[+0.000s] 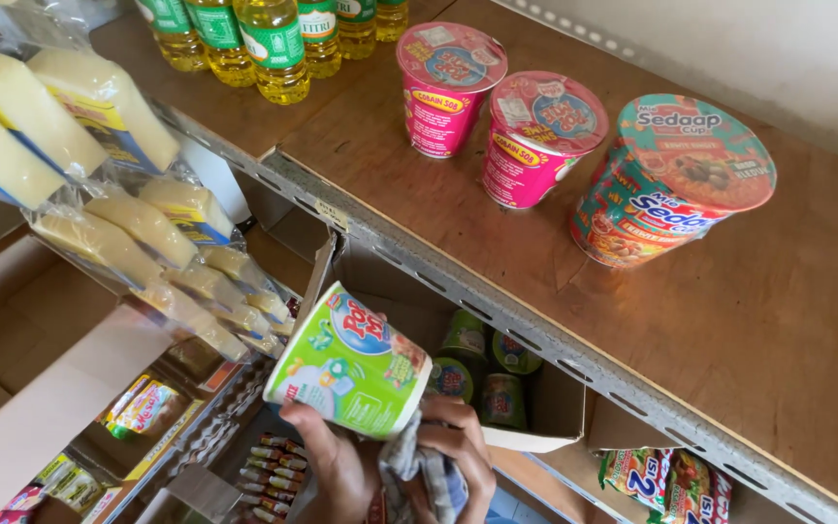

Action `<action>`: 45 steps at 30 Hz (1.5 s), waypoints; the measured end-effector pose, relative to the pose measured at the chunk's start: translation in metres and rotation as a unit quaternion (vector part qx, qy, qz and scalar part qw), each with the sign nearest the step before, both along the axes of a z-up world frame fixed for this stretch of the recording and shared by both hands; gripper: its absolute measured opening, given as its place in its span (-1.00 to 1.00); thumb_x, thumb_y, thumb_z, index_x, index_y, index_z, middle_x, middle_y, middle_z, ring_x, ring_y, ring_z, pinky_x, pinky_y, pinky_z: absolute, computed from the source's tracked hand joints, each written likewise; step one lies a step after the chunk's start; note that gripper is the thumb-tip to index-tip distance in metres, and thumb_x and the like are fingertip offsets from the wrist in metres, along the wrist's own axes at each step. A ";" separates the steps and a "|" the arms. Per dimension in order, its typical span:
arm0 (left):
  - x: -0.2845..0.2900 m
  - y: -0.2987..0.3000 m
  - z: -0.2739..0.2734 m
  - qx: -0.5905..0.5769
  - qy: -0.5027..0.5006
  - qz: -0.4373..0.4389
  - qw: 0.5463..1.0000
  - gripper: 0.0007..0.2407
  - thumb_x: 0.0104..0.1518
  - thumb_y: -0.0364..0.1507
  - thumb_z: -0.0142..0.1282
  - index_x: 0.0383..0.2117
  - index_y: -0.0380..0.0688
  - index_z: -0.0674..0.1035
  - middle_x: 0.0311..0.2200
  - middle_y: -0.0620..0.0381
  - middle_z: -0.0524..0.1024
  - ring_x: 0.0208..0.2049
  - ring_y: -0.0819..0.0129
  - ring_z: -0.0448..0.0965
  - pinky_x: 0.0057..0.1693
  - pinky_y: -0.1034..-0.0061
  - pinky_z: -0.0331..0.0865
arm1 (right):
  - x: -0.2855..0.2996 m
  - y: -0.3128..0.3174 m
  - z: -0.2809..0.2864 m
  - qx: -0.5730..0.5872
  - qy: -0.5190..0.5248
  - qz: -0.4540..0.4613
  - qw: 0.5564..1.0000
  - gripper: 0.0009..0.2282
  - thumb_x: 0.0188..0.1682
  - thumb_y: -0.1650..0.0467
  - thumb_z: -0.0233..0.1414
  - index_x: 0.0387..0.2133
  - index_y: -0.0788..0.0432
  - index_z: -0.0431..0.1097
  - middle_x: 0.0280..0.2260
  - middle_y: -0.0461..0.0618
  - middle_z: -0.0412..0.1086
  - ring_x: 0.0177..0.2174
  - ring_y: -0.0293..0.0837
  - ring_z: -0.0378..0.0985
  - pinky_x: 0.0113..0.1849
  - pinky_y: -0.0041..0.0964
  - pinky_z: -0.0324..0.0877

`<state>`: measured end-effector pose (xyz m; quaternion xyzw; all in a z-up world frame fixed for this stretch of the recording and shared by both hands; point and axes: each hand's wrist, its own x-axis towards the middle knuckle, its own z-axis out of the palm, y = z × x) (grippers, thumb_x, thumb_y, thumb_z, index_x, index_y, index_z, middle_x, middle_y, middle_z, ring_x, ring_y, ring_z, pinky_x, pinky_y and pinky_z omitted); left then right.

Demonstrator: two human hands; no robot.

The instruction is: Cleaning cup noodles with a cloth and stocking them onto grocery store shelves.

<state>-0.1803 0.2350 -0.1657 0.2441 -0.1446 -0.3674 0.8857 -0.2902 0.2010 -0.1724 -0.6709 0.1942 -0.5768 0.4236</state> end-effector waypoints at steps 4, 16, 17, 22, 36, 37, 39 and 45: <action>-0.001 -0.007 0.015 -0.001 -0.024 0.021 0.999 -0.09 -0.09 0.20 0.15 0.33 0.09 -0.02 0.29 -0.08 0.20 0.23 0.02 0.36 0.26 -0.02 0.32 | -0.006 -0.016 -0.012 0.170 0.002 0.011 0.985 -0.69 -0.35 0.60 0.07 -0.26 0.34 0.45 -0.10 0.28 0.42 -0.08 0.12 0.52 0.00 0.00 0.46; 0.035 0.021 0.006 0.062 -0.398 0.012 0.915 -0.02 -0.08 -0.40 0.56 0.37 -0.10 -0.08 0.41 -0.02 0.16 0.36 0.05 0.28 0.43 0.11 0.18 | -0.074 -0.082 -0.007 -0.368 0.170 0.058 0.912 -0.63 -0.29 0.26 0.32 -0.23 0.10 0.47 -0.04 0.06 0.38 -0.03 -0.01 0.49 0.03 0.06 0.49; 0.039 0.024 0.022 0.064 -0.398 0.014 0.915 -0.02 -0.08 -0.40 0.56 0.37 -0.10 -0.08 0.41 -0.02 0.16 0.36 0.05 0.28 0.43 0.11 0.18 | -0.070 -0.077 0.009 -0.368 0.170 0.061 0.912 -0.63 -0.29 0.26 0.32 -0.23 0.10 0.47 -0.04 0.06 0.38 -0.03 -0.01 0.49 0.03 0.06 0.49; 0.049 0.031 0.063 0.128 -0.764 -0.030 0.632 -0.18 -0.22 -0.36 0.55 0.27 -0.21 0.33 0.33 -0.09 0.30 0.35 -0.05 0.27 0.38 0.03 0.08 | -0.055 -0.061 0.078 -0.264 0.368 -0.057 0.890 -0.56 -0.41 0.28 0.24 -0.19 0.14 0.56 -0.06 0.01 0.53 -0.13 0.01 0.55 -0.08 -0.17 0.46; 0.108 -0.087 0.152 -0.105 -0.424 0.091 0.895 -0.24 0.03 -0.40 0.49 0.28 -0.04 0.12 0.22 0.03 0.22 0.27 0.17 0.34 0.39 0.19 0.39 | -0.113 -0.124 -0.045 -0.308 0.254 0.195 0.896 -0.77 -0.11 0.34 0.22 -0.28 0.27 0.57 -0.13 0.33 0.53 -0.11 0.20 0.64 -0.11 -0.01 0.58; 0.113 -0.108 0.170 -0.119 -0.438 0.114 0.884 -0.29 0.12 -0.42 0.48 0.27 -0.05 0.12 0.21 0.07 0.22 0.27 0.22 0.33 0.40 0.27 0.37 | -0.118 -0.134 -0.062 -0.293 0.279 0.243 0.882 -0.76 -0.14 0.33 0.24 -0.33 0.31 0.59 -0.14 0.36 0.53 -0.12 0.23 0.67 -0.15 -0.01 0.62; 0.120 -0.174 0.194 -0.128 -0.459 0.159 0.865 -0.33 0.17 -0.43 0.49 0.26 -0.08 0.16 0.16 0.05 0.26 0.22 0.25 0.37 0.35 0.31 0.38 | -0.120 -0.135 -0.088 -0.288 0.287 0.240 0.882 -0.78 -0.10 0.35 0.24 -0.35 0.31 0.61 -0.15 0.37 0.54 -0.12 0.24 0.68 -0.16 -0.01 0.63; 0.102 -0.299 0.257 -0.036 -0.525 0.157 0.836 -0.37 -0.02 -0.12 0.46 0.04 -0.17 0.33 -0.16 -0.06 0.69 -0.16 0.23 0.78 0.03 0.33 0.66 | -0.138 -0.136 -0.093 -0.303 0.277 0.234 0.881 -0.81 -0.09 0.40 0.29 -0.40 0.37 0.60 -0.21 0.42 0.54 -0.16 0.27 0.68 -0.19 0.01 0.65</action>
